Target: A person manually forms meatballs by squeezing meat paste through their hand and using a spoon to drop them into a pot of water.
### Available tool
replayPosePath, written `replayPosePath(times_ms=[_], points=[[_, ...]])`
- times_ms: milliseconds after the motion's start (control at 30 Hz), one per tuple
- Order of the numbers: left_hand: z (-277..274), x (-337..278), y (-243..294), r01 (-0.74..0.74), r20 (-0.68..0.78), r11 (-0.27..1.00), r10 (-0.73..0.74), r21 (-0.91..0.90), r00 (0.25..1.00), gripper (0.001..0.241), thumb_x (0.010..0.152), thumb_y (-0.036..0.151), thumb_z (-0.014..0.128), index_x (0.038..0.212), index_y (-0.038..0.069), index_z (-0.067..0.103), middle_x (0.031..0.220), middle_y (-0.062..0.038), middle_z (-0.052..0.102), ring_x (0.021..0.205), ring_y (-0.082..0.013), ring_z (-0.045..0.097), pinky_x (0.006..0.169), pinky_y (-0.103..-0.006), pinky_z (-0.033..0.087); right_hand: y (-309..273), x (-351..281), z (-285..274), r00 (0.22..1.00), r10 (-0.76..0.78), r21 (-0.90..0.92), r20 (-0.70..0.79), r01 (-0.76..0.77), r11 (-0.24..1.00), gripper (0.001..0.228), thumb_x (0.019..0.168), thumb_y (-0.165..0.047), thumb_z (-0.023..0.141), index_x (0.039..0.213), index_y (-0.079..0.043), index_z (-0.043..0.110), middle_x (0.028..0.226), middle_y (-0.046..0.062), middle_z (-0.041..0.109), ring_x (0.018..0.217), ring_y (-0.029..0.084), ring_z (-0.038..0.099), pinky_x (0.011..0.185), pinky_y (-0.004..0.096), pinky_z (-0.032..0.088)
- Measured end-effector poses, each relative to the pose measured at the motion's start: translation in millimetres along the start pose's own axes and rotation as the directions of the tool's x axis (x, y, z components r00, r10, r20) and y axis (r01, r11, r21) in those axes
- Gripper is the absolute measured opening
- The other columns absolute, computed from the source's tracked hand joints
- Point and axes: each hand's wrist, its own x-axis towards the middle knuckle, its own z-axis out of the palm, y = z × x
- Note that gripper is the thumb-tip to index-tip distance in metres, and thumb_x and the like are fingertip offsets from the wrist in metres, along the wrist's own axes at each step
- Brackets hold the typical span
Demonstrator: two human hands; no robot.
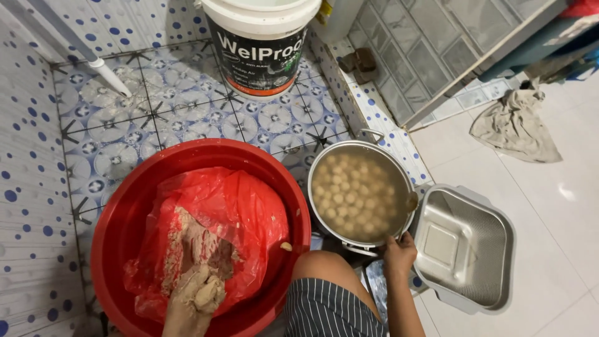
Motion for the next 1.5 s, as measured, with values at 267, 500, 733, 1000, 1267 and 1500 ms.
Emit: replayPosePath(times_ms=[267,500,733,1000,1267,1500], points=[[9,3,2,0.012,-0.044,1.0,-0.011,0.023,0.999,0.014,0.103,0.015,0.063,0.091,0.009,0.058,0.075,-0.004,0.052,0.064,-0.0135,0.052,0.06,-0.026,0.048,-25,-10,4,1.0,-0.01,-0.051,0.015,0.011,0.999,0.009,0.085,0.0,0.061,0.089,-0.008,0.06,0.068,0.007,0.058,0.055,0.017,0.057,0.048,0.029,0.043],[6,8,0,0.021,-0.092,1.0,-0.02,0.009,0.996,0.012,0.102,0.017,0.064,0.108,0.007,0.062,0.085,-0.01,0.059,0.072,-0.0182,0.058,0.068,-0.031,0.053,-33,-6,4,0.997,-0.037,0.023,0.062,0.036,0.999,0.014,0.089,-0.001,0.059,0.101,-0.005,0.064,0.068,0.004,0.056,0.053,0.014,0.049,0.046,0.03,0.038],[5,10,-2,-0.065,0.142,0.998,0.063,0.005,0.988,0.019,0.104,0.016,0.06,0.087,0.009,0.059,0.072,-0.005,0.055,0.062,-0.0139,0.053,0.057,-0.0279,0.047,-38,2,3,0.995,-0.078,-0.063,0.07,0.082,0.995,0.022,0.091,-0.002,0.062,0.111,-0.006,0.069,0.072,0.004,0.061,0.058,0.013,0.055,0.053,0.027,0.043],[1,10,-2,-0.035,0.03,0.999,0.036,-0.014,0.999,0.007,0.102,0.014,0.061,0.099,0.008,0.06,0.081,-0.008,0.058,0.069,-0.0169,0.056,0.061,-0.0298,0.049,-34,7,4,0.993,-0.075,-0.001,0.093,0.076,0.997,0.018,0.091,0.0,0.061,0.108,-0.004,0.065,0.069,0.003,0.056,0.054,0.013,0.053,0.051,0.028,0.043],[3,8,-2,-0.059,0.103,0.998,0.06,-0.014,0.993,0.016,0.102,0.015,0.063,0.088,0.009,0.058,0.074,-0.005,0.055,0.063,-0.0135,0.053,0.056,-0.0271,0.046,-43,8,5,0.99,-0.077,0.022,0.118,0.075,0.997,0.021,0.093,0.001,0.061,0.112,-0.005,0.067,0.069,0.001,0.054,0.053,0.012,0.049,0.052,0.028,0.042],[-2,14,-7,-0.05,0.076,0.998,0.052,-0.023,0.996,0.008,0.101,0.013,0.063,0.095,0.007,0.062,0.08,-0.007,0.06,0.067,-0.0164,0.057,0.059,-0.0294,0.049,-59,3,8,0.985,-0.113,-0.036,0.131,0.119,0.992,0.009,0.093,0.001,0.061,0.098,-0.007,0.063,0.068,0.0,0.053,0.057,0.011,0.051,0.054,0.026,0.041]])
